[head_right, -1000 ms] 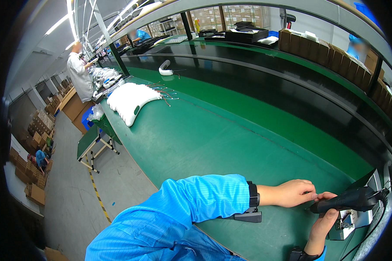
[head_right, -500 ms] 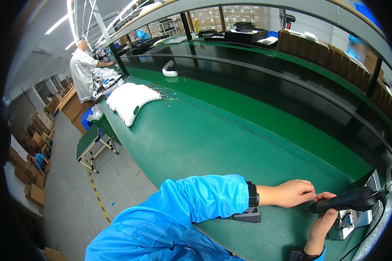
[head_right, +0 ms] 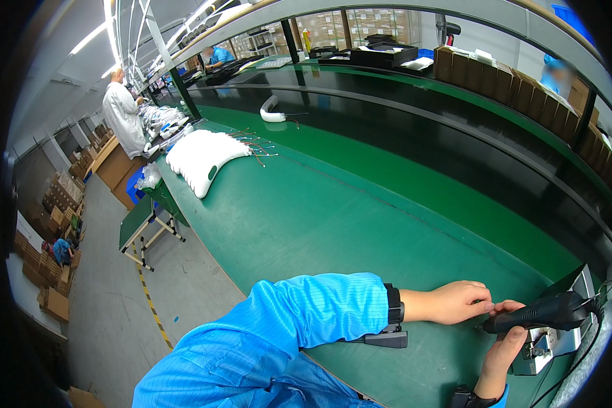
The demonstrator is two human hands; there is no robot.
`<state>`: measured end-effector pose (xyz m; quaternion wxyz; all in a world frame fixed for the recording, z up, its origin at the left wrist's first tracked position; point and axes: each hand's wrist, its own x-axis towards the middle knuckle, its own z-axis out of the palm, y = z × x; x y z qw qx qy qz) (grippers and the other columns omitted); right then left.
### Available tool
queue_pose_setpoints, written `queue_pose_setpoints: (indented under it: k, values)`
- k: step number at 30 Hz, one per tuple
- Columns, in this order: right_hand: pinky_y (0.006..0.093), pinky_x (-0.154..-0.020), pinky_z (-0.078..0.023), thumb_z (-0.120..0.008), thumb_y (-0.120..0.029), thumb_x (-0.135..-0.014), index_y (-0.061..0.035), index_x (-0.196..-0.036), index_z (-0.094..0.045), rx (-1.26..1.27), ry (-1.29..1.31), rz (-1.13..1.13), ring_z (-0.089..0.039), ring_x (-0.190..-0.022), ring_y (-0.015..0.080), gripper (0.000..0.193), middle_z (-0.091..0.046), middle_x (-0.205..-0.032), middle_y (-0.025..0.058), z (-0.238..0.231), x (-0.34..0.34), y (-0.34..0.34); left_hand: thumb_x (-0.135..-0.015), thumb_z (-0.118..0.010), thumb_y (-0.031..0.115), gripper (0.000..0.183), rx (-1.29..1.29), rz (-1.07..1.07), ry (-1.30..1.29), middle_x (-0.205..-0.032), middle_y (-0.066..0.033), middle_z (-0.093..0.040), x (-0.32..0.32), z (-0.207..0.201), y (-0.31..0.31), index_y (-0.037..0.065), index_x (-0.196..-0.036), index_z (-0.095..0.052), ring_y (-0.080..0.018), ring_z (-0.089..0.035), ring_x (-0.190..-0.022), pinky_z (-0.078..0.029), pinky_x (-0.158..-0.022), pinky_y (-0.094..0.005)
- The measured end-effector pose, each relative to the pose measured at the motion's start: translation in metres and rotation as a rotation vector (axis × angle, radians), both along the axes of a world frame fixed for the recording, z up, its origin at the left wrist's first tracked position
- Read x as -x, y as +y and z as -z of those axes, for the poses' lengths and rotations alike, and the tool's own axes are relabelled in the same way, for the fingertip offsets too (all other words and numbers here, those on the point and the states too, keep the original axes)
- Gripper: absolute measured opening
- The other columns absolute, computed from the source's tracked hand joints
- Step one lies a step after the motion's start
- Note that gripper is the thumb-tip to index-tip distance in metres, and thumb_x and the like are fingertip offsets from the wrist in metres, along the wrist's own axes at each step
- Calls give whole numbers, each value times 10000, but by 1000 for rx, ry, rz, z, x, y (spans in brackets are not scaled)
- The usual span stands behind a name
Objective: The recorder uses an electric screwdriver to assemble small plastic housing components on an assembly line.
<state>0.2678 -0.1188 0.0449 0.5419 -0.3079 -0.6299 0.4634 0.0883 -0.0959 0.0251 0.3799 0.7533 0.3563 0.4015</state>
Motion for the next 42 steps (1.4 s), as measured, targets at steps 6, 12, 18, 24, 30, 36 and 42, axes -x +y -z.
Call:
queue_pose_setpoints:
  k: [6,12,18,24,30,36,42]
  values:
    - [307,-845,-415,-429,-609,-897,-21,-1084,-488,3,1,6,-527,-942,170,620,-525,-997,79,0,0,0,-947,-486,250,258,12,3,2,-873,-123,-576,1,-4,-1,27,-936,-616,-282,-552,-835,-442,-724,-379]
    - [308,-840,-416,-434,-611,-894,-22,-1081,-490,3,7,4,-528,-937,170,621,-526,-993,79,0,0,0,-946,-489,253,262,-7,-1,-10,-879,-128,-580,-1,2,1,23,-934,-614,-286,-554,-841,-442,-723,-381]
    - [309,-839,-415,-433,-614,-893,-23,-1076,-491,3,2,20,-528,-935,171,621,-525,-985,78,-1,1,-1,-947,-488,254,265,3,1,0,-876,-128,-580,0,-3,-1,22,-934,-615,-284,-555,-842,-444,-726,-379]
    - [316,-853,-416,-430,-607,-897,-22,-1078,-489,-6,6,17,-529,-941,176,616,-522,-992,80,0,2,0,-950,-485,256,267,10,2,-1,-873,-128,-580,1,-2,-1,23,-933,-616,-283,-556,-839,-446,-729,-376]
    - [317,-857,-417,-432,-607,-897,-21,-1082,-488,1,5,21,-530,-946,177,617,-523,-994,81,0,-1,-1,-950,-484,257,269,0,9,-9,-878,-130,-581,-1,-2,-1,22,-932,-615,-288,-558,-842,-446,-729,-380]
    - [314,-857,-417,-435,-607,-896,-21,-1086,-488,7,5,20,-533,-942,175,618,-525,-990,80,1,0,0,-949,-485,260,271,4,-2,7,-884,-133,-584,1,-1,0,23,-935,-615,-292,-561,-847,-447,-729,-383]
    - [316,-859,-413,-436,-600,-899,-22,-1087,-487,1,5,10,-534,-942,176,611,-527,-993,79,-1,-1,-1,-949,-484,263,272,4,3,4,-887,-131,-585,-1,-2,0,26,-940,-616,-292,-562,-845,-447,-728,-384]
